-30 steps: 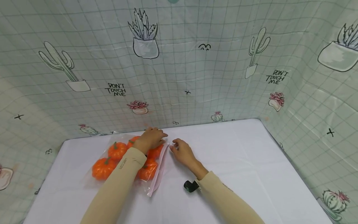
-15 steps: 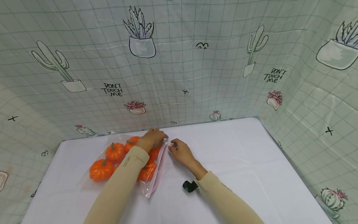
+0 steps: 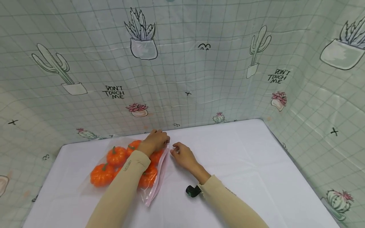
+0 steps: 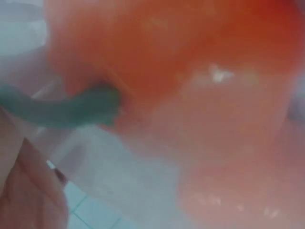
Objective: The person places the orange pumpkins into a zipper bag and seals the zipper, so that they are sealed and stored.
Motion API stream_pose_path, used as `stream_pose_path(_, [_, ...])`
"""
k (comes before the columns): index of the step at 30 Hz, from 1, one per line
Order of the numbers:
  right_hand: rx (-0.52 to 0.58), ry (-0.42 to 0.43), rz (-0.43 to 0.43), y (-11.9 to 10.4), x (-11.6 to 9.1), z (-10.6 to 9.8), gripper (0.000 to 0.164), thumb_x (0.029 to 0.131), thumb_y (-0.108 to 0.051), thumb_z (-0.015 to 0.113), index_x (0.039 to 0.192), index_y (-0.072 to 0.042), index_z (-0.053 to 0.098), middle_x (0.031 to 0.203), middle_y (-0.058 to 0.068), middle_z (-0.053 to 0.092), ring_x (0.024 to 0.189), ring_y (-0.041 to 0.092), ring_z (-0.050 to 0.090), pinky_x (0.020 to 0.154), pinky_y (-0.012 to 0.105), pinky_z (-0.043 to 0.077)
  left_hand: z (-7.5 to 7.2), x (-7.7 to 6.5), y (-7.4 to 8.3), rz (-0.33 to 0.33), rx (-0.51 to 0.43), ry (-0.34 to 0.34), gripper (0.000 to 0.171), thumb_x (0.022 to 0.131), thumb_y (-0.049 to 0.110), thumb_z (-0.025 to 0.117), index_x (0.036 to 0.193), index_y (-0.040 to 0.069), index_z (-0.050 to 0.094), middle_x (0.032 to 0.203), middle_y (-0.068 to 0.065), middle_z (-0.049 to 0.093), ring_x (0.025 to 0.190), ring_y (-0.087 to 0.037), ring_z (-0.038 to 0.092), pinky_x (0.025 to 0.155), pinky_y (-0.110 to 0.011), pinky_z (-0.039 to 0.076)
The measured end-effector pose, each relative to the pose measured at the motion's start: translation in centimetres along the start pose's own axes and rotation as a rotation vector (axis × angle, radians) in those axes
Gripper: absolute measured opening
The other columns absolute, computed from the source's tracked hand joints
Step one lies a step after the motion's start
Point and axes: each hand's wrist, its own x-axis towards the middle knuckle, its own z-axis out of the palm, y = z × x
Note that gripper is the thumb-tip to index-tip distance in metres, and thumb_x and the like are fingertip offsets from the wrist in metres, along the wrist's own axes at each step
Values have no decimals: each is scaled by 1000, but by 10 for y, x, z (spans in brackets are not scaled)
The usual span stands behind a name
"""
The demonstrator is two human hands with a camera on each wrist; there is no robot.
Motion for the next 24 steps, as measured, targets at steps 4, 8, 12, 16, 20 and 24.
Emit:
stream_pose_path(4, [29,8,-2,-3,-2,1,29,99,-10,65,123,7,68,102,17,74,88,27,69,79,38,55,-1,-6,-3,41,48,89,5,96,12,77,100,16,78,101,-3,66,112,-29,60,111,-51,41])
stream_pose_path(8, [119,25,21,-5,-1,5,26,100,-10,65,121,6,69,104,18,73,91,29,70,82,40,57,-2,-12,-6,66,83,177,4,94,16,81,96,17,79,103,-3,66,112,-28,60,111,-48,42])
stream_pose_path(12, [260,44,94,-8,2,9,25,99,-10,64,118,4,71,105,18,73,92,27,71,80,35,58,-4,-17,-7,79,95,246,4,92,17,82,93,18,79,105,-2,66,111,-26,59,110,-47,43])
stream_pose_path(16, [405,60,173,-13,3,11,24,98,-8,64,117,5,73,105,17,72,89,24,69,72,26,54,-6,-20,-8,81,109,280,4,92,19,83,92,19,79,106,-1,66,109,-26,58,107,-46,43])
stream_pose_path(20, [510,64,232,-19,3,11,24,100,-10,66,117,5,72,103,15,71,86,24,68,70,27,55,-6,-22,-8,73,115,288,4,92,21,83,92,20,79,108,0,66,109,-24,57,107,-46,43])
stream_pose_path(24, [571,58,268,-22,4,11,25,101,-12,68,117,6,72,101,12,72,84,17,65,72,29,55,-6,-23,-9,70,112,303,4,92,22,82,92,20,79,109,0,66,108,-24,57,106,-46,43])
